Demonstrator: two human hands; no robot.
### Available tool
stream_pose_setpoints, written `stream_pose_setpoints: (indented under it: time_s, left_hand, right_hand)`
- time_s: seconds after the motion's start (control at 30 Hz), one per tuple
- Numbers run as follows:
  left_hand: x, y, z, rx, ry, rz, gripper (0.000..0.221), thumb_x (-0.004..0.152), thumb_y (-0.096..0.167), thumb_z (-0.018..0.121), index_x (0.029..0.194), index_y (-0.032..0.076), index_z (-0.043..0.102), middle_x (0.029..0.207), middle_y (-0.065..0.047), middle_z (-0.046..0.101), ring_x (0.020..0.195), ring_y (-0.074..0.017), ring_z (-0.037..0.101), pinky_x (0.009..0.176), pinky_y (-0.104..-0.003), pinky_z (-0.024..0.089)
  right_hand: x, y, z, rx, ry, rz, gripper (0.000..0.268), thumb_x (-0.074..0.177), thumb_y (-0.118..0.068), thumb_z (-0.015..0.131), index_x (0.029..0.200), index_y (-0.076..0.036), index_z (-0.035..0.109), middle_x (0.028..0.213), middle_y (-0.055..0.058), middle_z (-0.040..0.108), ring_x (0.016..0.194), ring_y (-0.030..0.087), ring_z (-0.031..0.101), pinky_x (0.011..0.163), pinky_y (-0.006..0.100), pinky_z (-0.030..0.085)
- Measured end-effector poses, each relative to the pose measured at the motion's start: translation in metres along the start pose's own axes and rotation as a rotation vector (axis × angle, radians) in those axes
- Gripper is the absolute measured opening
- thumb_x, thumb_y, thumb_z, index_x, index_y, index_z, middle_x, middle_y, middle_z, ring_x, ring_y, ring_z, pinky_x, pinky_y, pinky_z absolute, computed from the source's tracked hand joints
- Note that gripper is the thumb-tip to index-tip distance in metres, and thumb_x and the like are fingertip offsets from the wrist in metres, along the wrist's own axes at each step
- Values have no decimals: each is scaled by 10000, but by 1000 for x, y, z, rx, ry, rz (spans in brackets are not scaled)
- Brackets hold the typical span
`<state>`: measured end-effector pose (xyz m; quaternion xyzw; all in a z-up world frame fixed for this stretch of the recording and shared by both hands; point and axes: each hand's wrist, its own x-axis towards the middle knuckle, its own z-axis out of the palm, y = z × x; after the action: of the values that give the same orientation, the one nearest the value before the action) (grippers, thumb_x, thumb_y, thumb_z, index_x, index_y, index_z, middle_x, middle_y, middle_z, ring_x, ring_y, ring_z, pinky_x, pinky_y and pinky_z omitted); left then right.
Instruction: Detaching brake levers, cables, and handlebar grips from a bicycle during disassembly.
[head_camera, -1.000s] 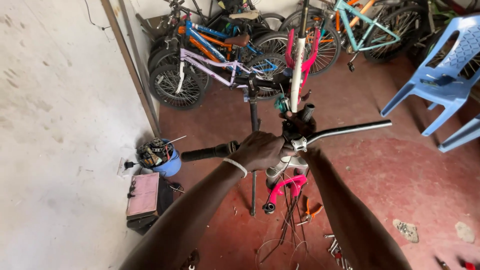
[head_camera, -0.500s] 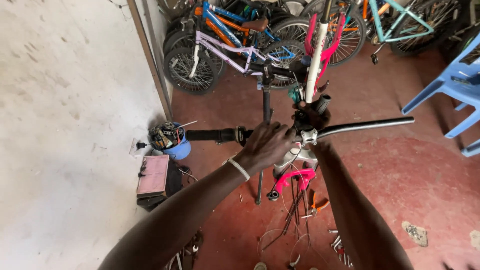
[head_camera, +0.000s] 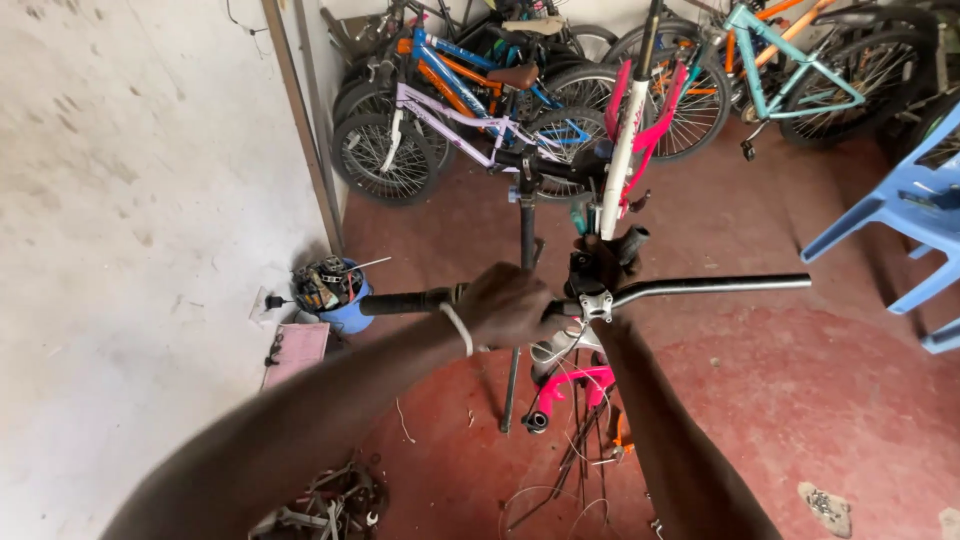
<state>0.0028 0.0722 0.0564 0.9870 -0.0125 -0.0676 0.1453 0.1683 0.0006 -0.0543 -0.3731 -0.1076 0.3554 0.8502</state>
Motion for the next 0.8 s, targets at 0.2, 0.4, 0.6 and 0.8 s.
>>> stream_pose_setpoints:
  time_s: [0.2, 0.4, 0.6, 0.8]
  left_hand:
    - [-3, 0, 12, 372, 299, 51, 368, 864, 349, 515, 656, 49, 568, 482, -134, 527, 445, -299, 600, 421, -349, 437]
    - [24, -26, 4, -33, -121, 37, 654, 754, 664, 492, 501, 61, 519, 517, -163, 552, 572, -333, 616, 611, -422, 486]
    - [41, -27, 46, -197, -178, -53, 626, 732, 586, 610, 446, 63, 417, 451, -138, 513, 477, -302, 566, 525, -410, 456]
    - [26, 7, 45, 283, 176, -125, 214, 732, 162, 525, 584, 70, 649, 561, -86, 635, 625, -299, 686, 532, -385, 531]
  right_hand:
    - [-22, -9, 7, -554, -133, -104, 270, 1017, -52, 413, 921, -136, 651, 859, -70, 699, 759, -7, 604, 736, 48, 448]
    - [31, 41, -29, 202, -724, 186, 389, 920, -378, 444, 1143, -74, 542, 905, 28, 595, 767, 75, 552, 632, 198, 439]
    - [20, 20, -24, 765, -420, 410, 152, 936, -99, 453, 827, -36, 539, 643, -54, 309, 446, 48, 378, 362, 171, 377]
    - [68, 51, -62, 61, -92, -292, 69, 855, 59, 597, 923, 50, 610, 816, 278, 636, 460, 244, 546, 295, 459, 479]
